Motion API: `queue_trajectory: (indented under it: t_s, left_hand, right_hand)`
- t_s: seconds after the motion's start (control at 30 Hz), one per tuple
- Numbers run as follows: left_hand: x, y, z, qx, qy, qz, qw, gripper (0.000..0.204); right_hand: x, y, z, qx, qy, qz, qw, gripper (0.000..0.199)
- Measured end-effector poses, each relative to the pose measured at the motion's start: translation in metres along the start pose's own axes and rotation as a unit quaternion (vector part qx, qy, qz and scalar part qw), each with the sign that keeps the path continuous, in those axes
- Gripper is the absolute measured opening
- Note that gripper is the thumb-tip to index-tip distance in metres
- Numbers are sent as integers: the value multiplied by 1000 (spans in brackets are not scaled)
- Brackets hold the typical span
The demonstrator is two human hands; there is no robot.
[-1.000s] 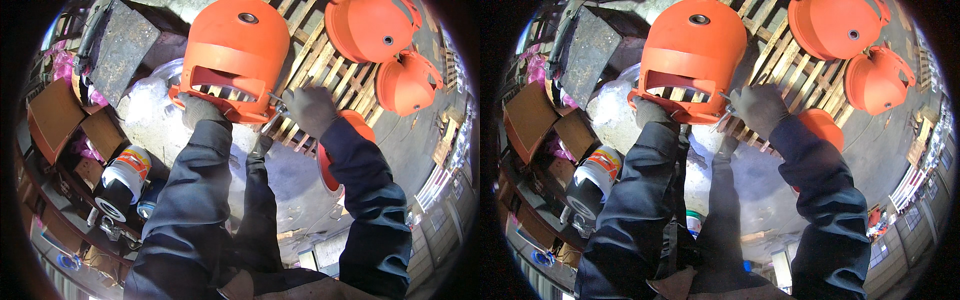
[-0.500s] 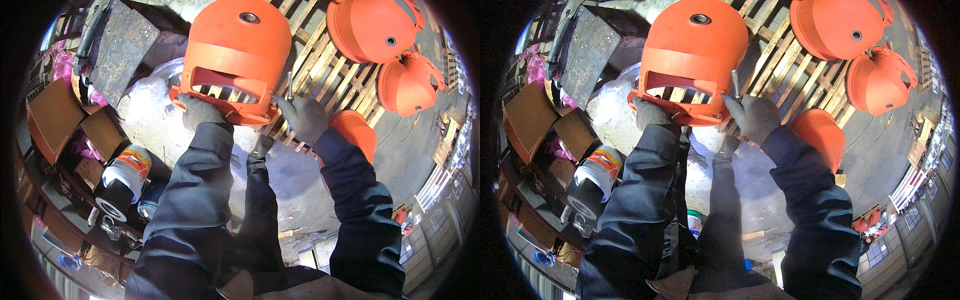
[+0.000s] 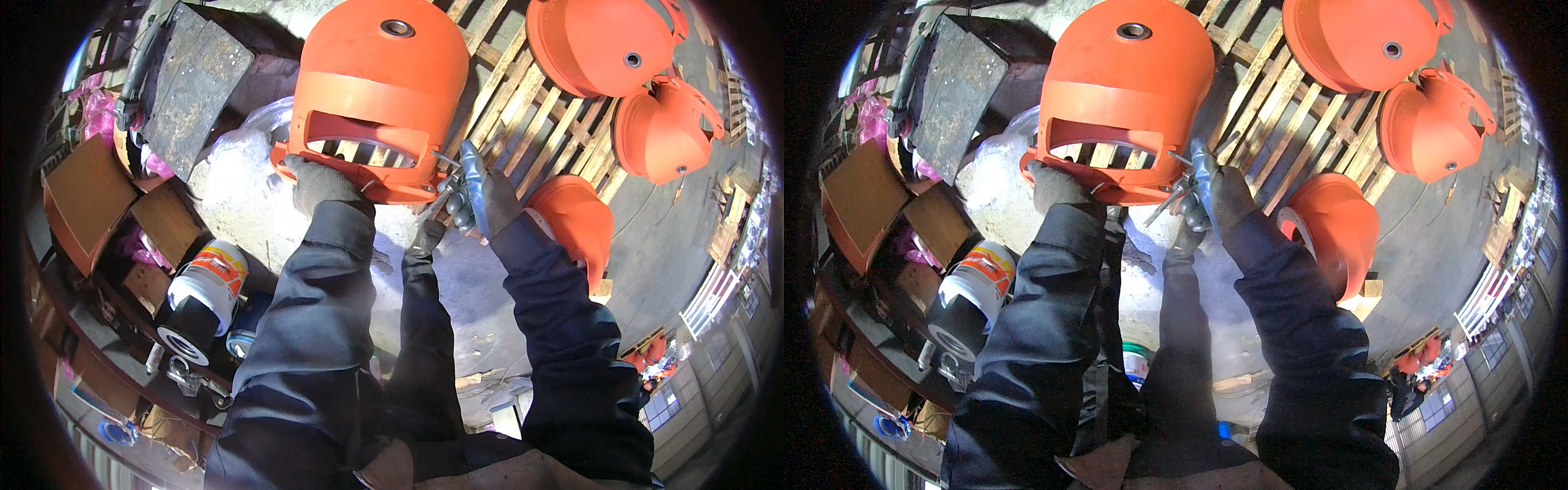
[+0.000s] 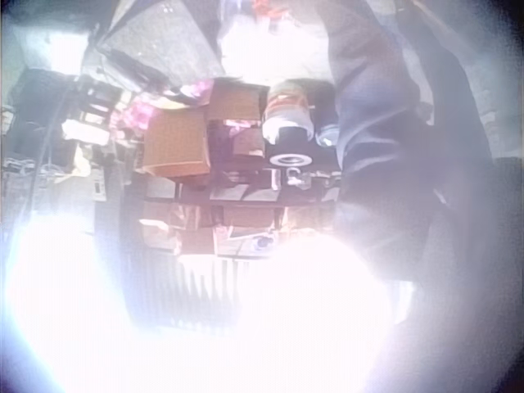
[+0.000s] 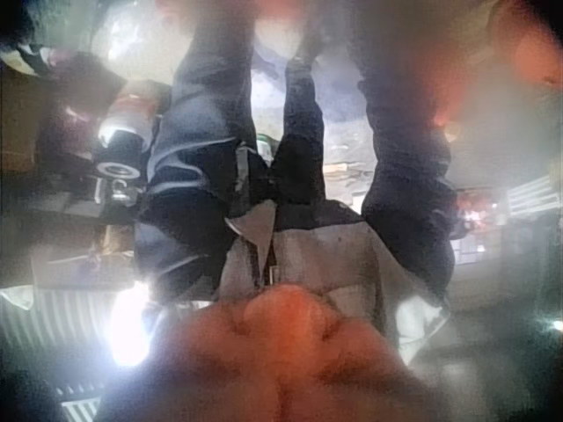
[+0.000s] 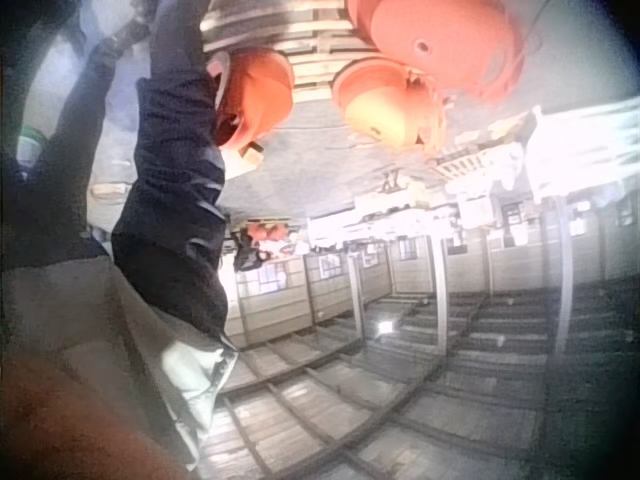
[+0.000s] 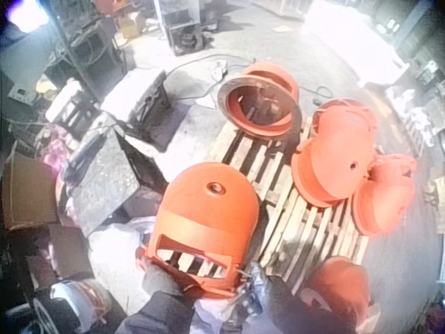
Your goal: The person uses a screwdriver to tighten screws on several orange plastic housings arranged on a wooden pallet. They move between parts, repositioning each housing as needed to access different screw locations.
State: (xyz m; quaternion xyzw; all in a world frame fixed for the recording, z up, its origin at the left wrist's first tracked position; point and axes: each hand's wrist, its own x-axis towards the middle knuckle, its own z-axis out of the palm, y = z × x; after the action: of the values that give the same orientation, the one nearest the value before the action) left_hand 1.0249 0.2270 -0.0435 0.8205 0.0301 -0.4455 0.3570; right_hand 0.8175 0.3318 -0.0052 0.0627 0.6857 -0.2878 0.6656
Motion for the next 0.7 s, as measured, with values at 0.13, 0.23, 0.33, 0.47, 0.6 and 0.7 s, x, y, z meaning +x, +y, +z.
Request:
queue_trajectory:
  t_s: [0.13,0.23,0.33,0.47,0.6,0.7]
  left_hand:
    - [-3,2,0,2,5,-7,1000,77]
    - [-4,1,1,-9,2,-6,1000,75]
    - [-5,0,2,-31,1,-5,999,73]
    - [-6,3,3,-30,2,-3,1000,72]
    - [-11,5,4,-36,4,-18,999,71]
    - [-13,7,4,-30,8,-18,999,72]
  right_hand:
    - [2,10,-18,-89,30,17,995,72]
    - [-10,10,-33,-253,137,-176,942,60]
    - [-30,2,-41,-496,215,-393,744,41]
    - [-35,-16,-34,-697,149,-449,538,53]
    - [-19,-28,-25,-727,90,-437,522,45]
    - [-14,-25,-22,-695,83,-405,588,36]
